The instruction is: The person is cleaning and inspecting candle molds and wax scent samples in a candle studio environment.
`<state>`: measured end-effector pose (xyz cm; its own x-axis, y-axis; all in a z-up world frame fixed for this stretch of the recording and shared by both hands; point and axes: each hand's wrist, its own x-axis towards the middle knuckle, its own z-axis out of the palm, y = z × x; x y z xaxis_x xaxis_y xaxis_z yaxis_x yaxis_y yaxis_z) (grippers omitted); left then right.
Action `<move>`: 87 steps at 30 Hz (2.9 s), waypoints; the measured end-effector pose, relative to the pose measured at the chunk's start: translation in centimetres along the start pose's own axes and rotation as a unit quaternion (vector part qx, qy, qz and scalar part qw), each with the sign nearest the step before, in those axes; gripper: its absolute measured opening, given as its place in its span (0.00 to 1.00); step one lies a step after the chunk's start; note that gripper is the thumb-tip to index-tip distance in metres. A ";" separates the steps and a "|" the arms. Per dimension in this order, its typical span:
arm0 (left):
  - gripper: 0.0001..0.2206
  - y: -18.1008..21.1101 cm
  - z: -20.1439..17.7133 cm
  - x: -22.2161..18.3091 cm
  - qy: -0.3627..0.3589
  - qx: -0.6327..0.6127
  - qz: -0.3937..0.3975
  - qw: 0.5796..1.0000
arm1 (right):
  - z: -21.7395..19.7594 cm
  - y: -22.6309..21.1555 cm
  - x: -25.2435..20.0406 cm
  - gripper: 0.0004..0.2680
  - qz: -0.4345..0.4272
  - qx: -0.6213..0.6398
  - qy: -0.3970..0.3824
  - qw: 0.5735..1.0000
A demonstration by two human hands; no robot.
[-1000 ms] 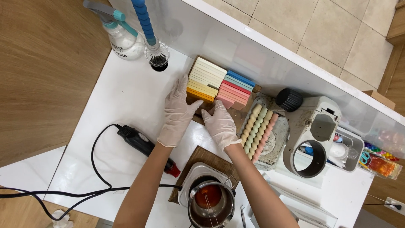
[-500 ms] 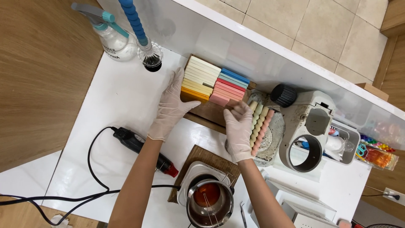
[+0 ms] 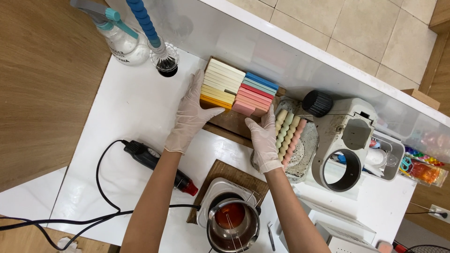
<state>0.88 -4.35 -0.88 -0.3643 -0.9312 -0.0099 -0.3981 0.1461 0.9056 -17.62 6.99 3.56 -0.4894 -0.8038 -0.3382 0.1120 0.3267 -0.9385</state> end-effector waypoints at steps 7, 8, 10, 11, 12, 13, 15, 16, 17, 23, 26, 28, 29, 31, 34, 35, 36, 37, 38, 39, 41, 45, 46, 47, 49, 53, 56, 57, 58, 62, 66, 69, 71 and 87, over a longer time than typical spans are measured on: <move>0.56 -0.3 0.0 0.1 -0.004 0.016 0.006 1.000 | -0.3 0.0 1.2 0.34 0.061 -0.060 0.021 0.996; 0.57 -0.4 0.1 0.1 -0.004 0.018 0.006 1.000 | -0.5 0.6 1.6 0.36 0.040 -0.050 0.024 0.998; 0.57 -0.7 0.2 0.2 -0.003 0.020 0.005 1.000 | -0.6 0.8 2.0 0.37 0.018 -0.042 0.027 0.999; 0.57 -0.8 0.2 0.1 0.001 0.020 0.018 1.000 | -0.5 0.4 1.9 0.37 0.020 -0.011 0.009 1.000; 0.56 -1.0 0.3 0.1 0.005 0.020 0.031 0.999 | -0.4 0.0 1.8 0.36 0.021 0.019 -0.009 1.000; 0.56 -0.9 0.3 0.0 0.004 0.019 0.030 0.999 | -0.4 0.0 1.7 0.36 0.022 0.018 -0.009 1.000; 0.56 -0.8 0.2 0.0 0.006 0.019 0.030 0.999 | -0.4 -0.1 1.6 0.37 0.005 0.050 -0.022 0.998; 0.56 -0.6 0.1 0.0 0.006 0.019 0.029 0.999 | -0.1 -0.7 1.3 0.37 0.005 0.050 -0.022 0.998; 0.57 -0.4 0.1 -0.1 0.009 0.023 0.032 0.999 | 0.1 -1.3 0.8 0.38 -0.011 0.001 -0.008 1.000; 0.61 0.4 -0.2 -0.2 0.008 0.071 0.035 0.997 | -0.1 -1.2 1.4 0.43 -0.141 -0.331 0.057 0.931; 0.62 0.5 -0.3 -0.2 0.012 0.045 0.025 0.999 | -0.2 -0.5 2.0 0.43 -0.190 -0.376 0.076 0.904; 0.62 0.6 -0.2 -0.3 0.011 0.030 0.017 0.999 | -0.2 -0.3 1.9 0.43 -0.212 -0.396 0.084 0.889; 0.62 0.6 -0.2 -0.3 0.014 0.023 0.028 0.999 | -0.1 -0.4 1.8 0.43 -0.212 -0.397 0.084 0.889; 0.62 0.7 -0.3 -0.3 0.019 0.017 0.040 0.999 | 0.2 -0.5 1.7 0.42 -0.214 -0.397 0.085 0.888; 0.61 0.9 -0.4 -0.2 0.014 0.010 0.027 1.000 | 0.5 -0.6 1.5 0.42 -0.204 -0.392 0.101 0.891; 0.61 0.9 -0.4 -0.2 0.009 0.009 0.022 1.000 | 0.4 -0.4 1.4 0.42 -0.201 -0.395 0.103 0.891; 0.61 0.9 -0.4 -0.3 0.005 0.008 0.018 1.000 | 0.3 -0.3 1.3 0.42 -0.198 -0.398 0.104 0.890; 0.61 0.9 -0.3 -0.3 0.004 0.007 0.021 1.000 | 0.3 -0.3 1.0 0.42 -0.200 -0.397 0.108 0.889; 0.63 1.0 -0.3 -0.3 0.010 0.062 0.018 0.998 | 0.2 -0.3 0.8 0.42 -0.177 -0.401 0.100 0.893; 0.65 1.1 -0.2 -0.4 0.015 0.116 0.015 0.993 | 0.0 -0.3 0.4 0.42 -0.155 -0.404 0.093 0.897; 0.65 1.5 -0.3 -0.6 0.003 0.140 -0.019 0.990 | -0.4 0.1 -0.8 0.40 -0.176 -0.391 0.084 0.899; 0.66 2.3 -1.6 -1.7 -0.010 0.189 -0.052 0.981 | -1.3 -0.9 -3.8 0.38 -0.113 -0.399 0.055 0.908; 0.66 2.7 -2.1 -2.4 -0.014 0.188 -0.044 0.981 | -1.9 -0.9 -4.8 0.38 -0.113 -0.397 0.064 0.908; 0.65 3.0 -2.6 -3.1 -0.008 0.191 -0.037 0.981 | -2.5 -0.9 -5.9 0.38 -0.149 -0.395 0.028 0.906; 0.64 4.1 -3.7 -4.5 -0.006 0.194 -0.022 0.981 | -4.1 -1.5 -8.5 0.37 -0.184 -0.392 0.001 0.901; 0.61 7.2 -5.9 -8.1 0.000 0.213 -0.055 0.976 | -8.2 -3.9 -14.5 0.29 -0.200 -0.335 -0.023 0.921; 0.55 9.7 -7.6 -12.2 0.021 0.180 -0.050 0.982 | -11.9 -6.0 -18.9 0.26 -0.151 -0.381 -0.029 0.911; 0.52 10.6 -8.2 -13.5 0.036 0.148 -0.029 0.988 | -13.2 -6.7 -20.1 0.25 -0.141 -0.419 -0.032 0.896; 0.52 11.1 -8.4 -14.4 0.038 0.151 -0.025 0.988 | -14.5 -7.1 -21.5 0.25 -0.144 -0.415 -0.030 0.898; 0.43 13.8 -8.7 -17.6 0.048 0.157 -0.043 0.986 | -20.7 -7.0 -27.0 0.20 -0.106 -0.403 0.048 0.908; 0.35 17.7 -7.7 -20.0 0.035 0.228 -0.015 0.973 | -25.4 -6.2 -30.8 0.17 -0.123 -0.365 0.135 0.913; 0.32 22.7 -5.6 -22.8 -0.008 0.282 0.006 0.959 | -27.7 -6.8 -33.3 0.14 -0.060 -0.353 0.186 0.915; 0.32 26.3 -4.3 -24.9 -0.012 0.318 0.063 0.946 | -29.0 -6.1 -34.2 0.14 -0.070 -0.321 0.192 0.925; 0.33 37.0 1.0 -47.4 -0.158 0.002 -0.011 0.987 | -40.0 -1.7 -34.1 0.10 -0.013 -0.111 0.090 0.990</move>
<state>2.58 45.50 32.62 -0.5997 -0.7837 -0.1617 -0.4117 0.1288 0.9022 -35.68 53.73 19.47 -0.6382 -0.7182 -0.2773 -0.0851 0.4238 -0.9017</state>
